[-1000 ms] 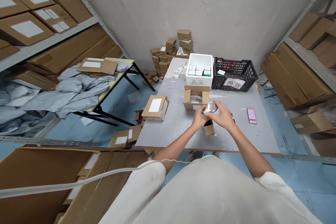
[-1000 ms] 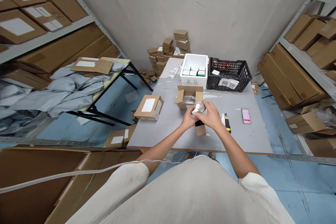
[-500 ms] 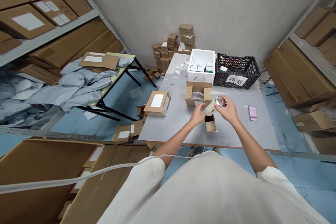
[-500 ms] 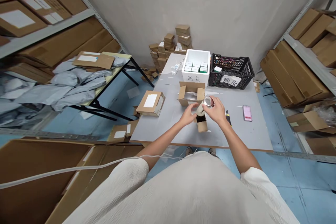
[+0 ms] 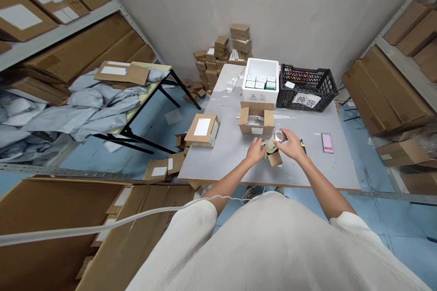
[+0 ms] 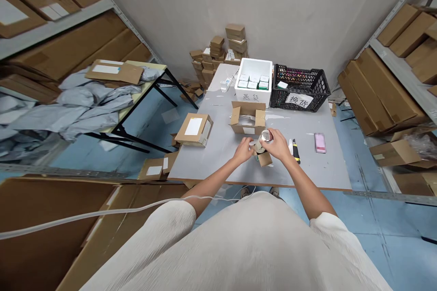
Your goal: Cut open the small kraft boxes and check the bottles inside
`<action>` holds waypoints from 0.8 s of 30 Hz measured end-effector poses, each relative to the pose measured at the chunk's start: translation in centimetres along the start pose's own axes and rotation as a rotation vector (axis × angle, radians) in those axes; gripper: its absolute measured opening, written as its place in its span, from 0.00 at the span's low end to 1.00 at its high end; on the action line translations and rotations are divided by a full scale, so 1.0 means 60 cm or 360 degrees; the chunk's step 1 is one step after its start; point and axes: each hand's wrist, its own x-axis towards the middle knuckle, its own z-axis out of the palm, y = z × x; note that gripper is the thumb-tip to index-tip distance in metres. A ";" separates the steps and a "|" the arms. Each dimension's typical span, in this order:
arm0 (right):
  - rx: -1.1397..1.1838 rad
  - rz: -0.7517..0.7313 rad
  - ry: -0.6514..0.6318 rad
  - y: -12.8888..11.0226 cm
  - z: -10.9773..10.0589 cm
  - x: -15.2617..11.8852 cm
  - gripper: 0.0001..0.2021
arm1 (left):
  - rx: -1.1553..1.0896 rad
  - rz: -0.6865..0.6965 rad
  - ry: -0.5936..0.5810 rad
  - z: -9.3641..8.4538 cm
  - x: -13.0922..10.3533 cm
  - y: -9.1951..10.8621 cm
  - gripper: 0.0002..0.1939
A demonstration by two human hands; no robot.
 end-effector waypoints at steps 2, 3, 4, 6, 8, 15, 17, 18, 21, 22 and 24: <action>-0.0011 -0.0029 -0.0029 0.002 0.000 -0.001 0.22 | 0.0040 0.0006 0.0024 0.002 0.002 -0.005 0.21; -0.0029 -0.0047 -0.0047 0.004 0.000 -0.002 0.23 | 0.0056 0.0005 0.0035 0.002 0.003 -0.008 0.22; -0.0056 -0.0065 -0.0072 0.006 0.001 -0.002 0.23 | 0.0065 -0.0002 0.0041 0.002 0.002 -0.010 0.22; -0.0131 -0.0096 -0.0137 0.014 0.005 -0.003 0.25 | 0.0048 -0.0029 0.0027 0.002 0.001 -0.013 0.21; -0.0204 -0.0117 -0.0209 0.026 0.015 -0.005 0.26 | -0.0011 -0.0070 -0.0010 0.005 0.000 -0.013 0.20; -0.0466 -0.0044 -0.0482 0.075 0.082 -0.013 0.25 | -0.0189 -0.0063 -0.0034 0.021 0.010 -0.006 0.22; -0.0534 -0.0045 -0.0491 0.082 0.098 -0.017 0.25 | -0.0206 -0.0066 -0.0013 0.025 0.013 -0.005 0.22; -0.0560 -0.0041 -0.0479 0.084 0.104 -0.020 0.24 | -0.0202 -0.0064 -0.0005 0.026 0.014 -0.005 0.22; -0.0641 0.0000 -0.0409 0.087 0.117 -0.025 0.22 | -0.0165 -0.0059 -0.0017 0.027 0.015 -0.006 0.23; -0.0673 0.0025 -0.0385 0.088 0.120 -0.025 0.22 | -0.0157 -0.0060 -0.0024 0.027 0.015 -0.006 0.23; -0.0721 0.0083 -0.0357 0.090 0.124 -0.024 0.23 | -0.0150 -0.0051 -0.0026 0.028 0.015 -0.006 0.25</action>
